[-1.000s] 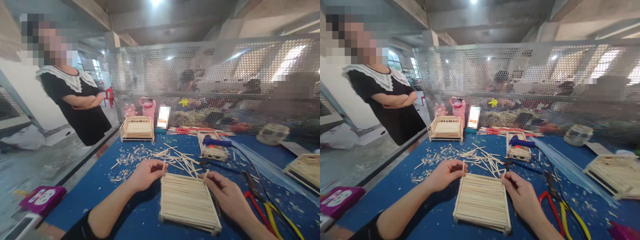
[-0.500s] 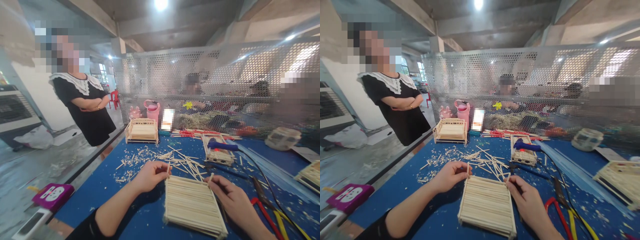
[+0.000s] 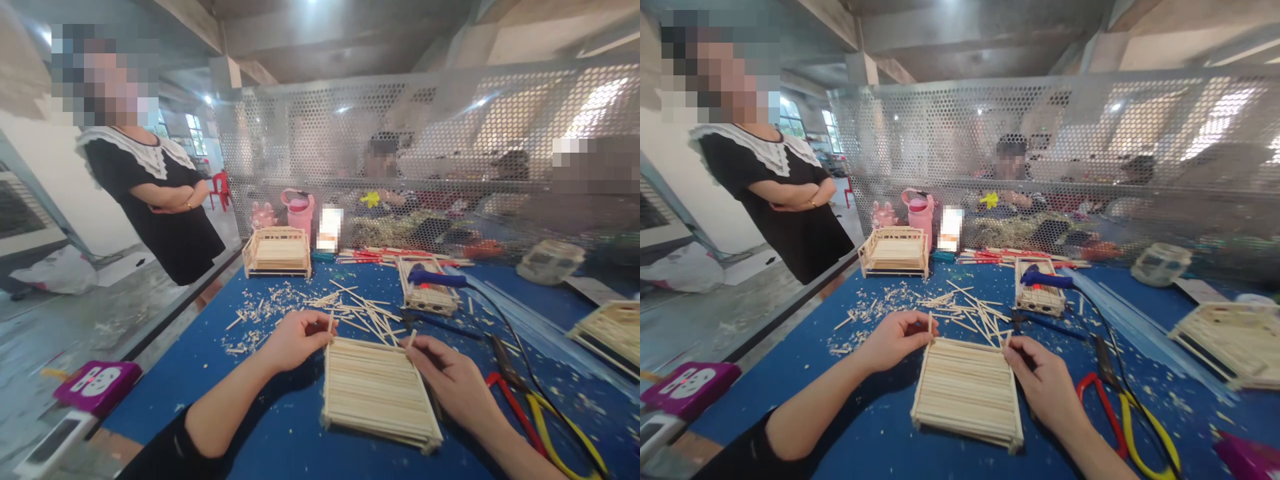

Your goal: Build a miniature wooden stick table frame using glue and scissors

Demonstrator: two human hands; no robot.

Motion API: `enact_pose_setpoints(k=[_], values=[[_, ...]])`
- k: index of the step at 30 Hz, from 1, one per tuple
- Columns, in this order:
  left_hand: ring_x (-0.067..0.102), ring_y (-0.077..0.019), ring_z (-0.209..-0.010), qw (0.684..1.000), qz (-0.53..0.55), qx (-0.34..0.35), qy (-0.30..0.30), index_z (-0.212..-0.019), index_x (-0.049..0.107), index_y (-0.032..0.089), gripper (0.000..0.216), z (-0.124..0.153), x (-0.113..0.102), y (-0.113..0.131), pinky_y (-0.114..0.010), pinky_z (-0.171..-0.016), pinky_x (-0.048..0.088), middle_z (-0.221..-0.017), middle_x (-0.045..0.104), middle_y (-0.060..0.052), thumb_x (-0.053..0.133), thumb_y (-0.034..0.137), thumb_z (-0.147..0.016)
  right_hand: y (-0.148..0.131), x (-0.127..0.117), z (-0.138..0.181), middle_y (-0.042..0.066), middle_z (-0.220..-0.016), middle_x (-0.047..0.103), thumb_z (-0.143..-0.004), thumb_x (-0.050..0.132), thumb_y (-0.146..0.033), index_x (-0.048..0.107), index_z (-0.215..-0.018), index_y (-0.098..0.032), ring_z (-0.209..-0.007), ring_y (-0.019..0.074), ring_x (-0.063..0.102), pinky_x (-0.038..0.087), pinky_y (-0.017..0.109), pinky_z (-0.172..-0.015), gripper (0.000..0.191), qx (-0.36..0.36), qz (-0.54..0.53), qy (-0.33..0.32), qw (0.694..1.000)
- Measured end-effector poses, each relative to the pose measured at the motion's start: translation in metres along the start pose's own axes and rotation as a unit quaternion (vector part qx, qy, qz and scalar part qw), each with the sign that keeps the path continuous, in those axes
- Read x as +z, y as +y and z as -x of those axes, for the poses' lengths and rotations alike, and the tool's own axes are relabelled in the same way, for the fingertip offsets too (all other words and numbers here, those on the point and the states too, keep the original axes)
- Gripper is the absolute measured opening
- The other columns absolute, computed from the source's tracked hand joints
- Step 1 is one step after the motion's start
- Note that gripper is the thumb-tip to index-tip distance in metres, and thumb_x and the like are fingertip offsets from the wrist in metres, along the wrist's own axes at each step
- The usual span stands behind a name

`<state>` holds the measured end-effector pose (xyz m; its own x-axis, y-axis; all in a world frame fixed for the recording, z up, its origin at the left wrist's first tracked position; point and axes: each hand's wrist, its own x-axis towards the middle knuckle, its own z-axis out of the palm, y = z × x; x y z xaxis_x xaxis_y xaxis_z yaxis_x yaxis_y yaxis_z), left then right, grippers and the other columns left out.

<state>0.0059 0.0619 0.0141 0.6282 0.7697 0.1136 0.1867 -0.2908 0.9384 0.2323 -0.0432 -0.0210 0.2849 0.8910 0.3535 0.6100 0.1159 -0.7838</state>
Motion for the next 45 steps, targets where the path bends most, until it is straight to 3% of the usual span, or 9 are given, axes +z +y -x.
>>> enact_pose_setpoints(k=[6, 9, 13, 19, 23, 27, 33, 38, 45], values=[[0.064, -0.016, -0.076, 0.982, 0.145, -0.013, 0.119, -0.081, 0.061, 0.016, 0.024, -0.006, -0.005, 0.004, -0.03, -0.077, 0.047, -0.073, 0.065, -0.001, 0.068, 0.032, -0.063, -0.004, -0.005, 0.006, 0.007, -0.085, 0.069, -0.079, 0.05, -0.042, 0.063, -0.083, -0.02, -0.075, 0.0187, 0.063, 0.049, 0.028, -0.066, 0.026, 0.006, -0.072, 0.079, 0.994], [0.062, -0.0129, -0.066, 0.972, 0.178, -0.01, 0.154, -0.081, 0.058, 0.017, 0.027, -0.011, -0.009, 0.003, -0.028, -0.073, 0.048, -0.065, 0.059, 0.003, 0.067, 0.037, -0.065, -0.003, -0.006, 0.004, 0.007, -0.082, 0.069, -0.079, 0.049, -0.045, 0.062, -0.085, -0.018, -0.07, 0.0178, 0.062, 0.048, 0.028, -0.061, 0.03, 0.039, -0.117, 0.064, 0.99], [0.053, -0.0102, -0.058, 0.984, 0.138, 0.015, 0.113, -0.072, 0.053, 0.018, 0.027, -0.011, -0.002, -0.001, -0.025, -0.063, 0.046, -0.059, 0.048, 0.005, 0.058, 0.044, -0.074, 0.003, -0.005, -0.002, 0.006, -0.075, 0.069, -0.077, 0.052, -0.046, 0.064, -0.083, -0.017, -0.066, 0.0177, 0.062, 0.048, 0.029, -0.059, 0.032, 0.06, -0.12, 0.021, 0.991], [0.052, -0.0132, -0.084, 0.997, 0.081, 0.013, 0.015, -0.069, 0.04, 0.019, 0.025, -0.003, 0.019, -0.001, -0.027, -0.075, 0.042, -0.088, 0.057, -0.002, 0.053, 0.038, -0.078, -0.002, 0.0, -0.002, 0.007, -0.088, 0.069, -0.071, 0.059, -0.046, 0.067, -0.072, -0.02, -0.087, 0.0205, 0.061, 0.046, 0.033, -0.078, 0.027, 0.012, -0.098, 0.015, 0.995], [0.05, -0.0105, -0.074, 0.994, 0.104, -0.015, -0.028, -0.068, 0.028, 0.021, 0.032, -0.003, 0.024, 0.0, -0.025, -0.067, 0.04, -0.081, 0.055, 0.001, 0.059, 0.027, -0.071, -0.011, -0.006, 0.001, 0.006, -0.09, 0.068, -0.079, 0.05, -0.044, 0.064, -0.08, -0.021, -0.087, 0.0187, 0.061, 0.045, 0.033, -0.081, 0.027, -0.011, -0.091, 0.06, 0.994], [0.051, -0.0103, -0.074, 0.993, 0.11, -0.018, -0.022, -0.067, 0.029, 0.02, 0.029, -0.006, 0.022, -0.002, -0.025, -0.068, 0.039, -0.081, 0.056, 0.001, 0.058, 0.021, -0.068, -0.004, -0.023, -0.004, 0.005, -0.079, 0.068, -0.088, 0.034, -0.038, 0.058, -0.096, -0.017, -0.076, 0.0172, 0.062, 0.046, 0.031, -0.075, 0.033, 0.013, 0.066, 0.123, 0.99], [0.051, -0.0106, -0.069, 0.994, 0.104, -0.026, -0.03, -0.066, 0.029, 0.021, 0.028, -0.006, 0.008, 0.005, -0.025, -0.064, 0.038, -0.075, 0.058, 0.003, 0.056, 0.015, -0.062, 0.013, -0.025, -0.012, 0.004, -0.08, 0.072, -0.078, 0.05, -0.026, 0.068, -0.076, -0.021, -0.077, 0.021, 0.063, 0.044, 0.03, -0.071, 0.019, 0.031, 0.219, -0.014, 0.975], [0.05, -0.0099, -0.065, 0.992, 0.106, -0.059, -0.032, -0.064, 0.03, 0.02, 0.028, -0.005, -0.008, 0.009, -0.023, -0.059, 0.037, -0.071, 0.06, 0.004, 0.056, 0.01, -0.057, 0.007, -0.019, -0.011, 0.008, -0.089, 0.07, -0.082, 0.046, -0.024, 0.068, -0.081, -0.02, -0.084, 0.0213, 0.062, 0.041, 0.029, -0.07, 0.022, 0.047, 0.294, -0.041, 0.954], [0.051, -0.0083, -0.057, 0.971, 0.169, -0.127, -0.11, -0.063, 0.033, 0.019, 0.029, -0.007, -0.006, 0.008, -0.02, -0.051, 0.032, -0.07, 0.062, 0.002, 0.059, 0.009, -0.053, -0.015, -0.042, -0.015, 0.005, -0.07, 0.068, -0.081, 0.044, -0.021, 0.062, -0.076, -0.021, -0.067, 0.0197, 0.06, 0.034, 0.027, -0.057, 0.018, 0.075, 0.304, -0.077, 0.947]])
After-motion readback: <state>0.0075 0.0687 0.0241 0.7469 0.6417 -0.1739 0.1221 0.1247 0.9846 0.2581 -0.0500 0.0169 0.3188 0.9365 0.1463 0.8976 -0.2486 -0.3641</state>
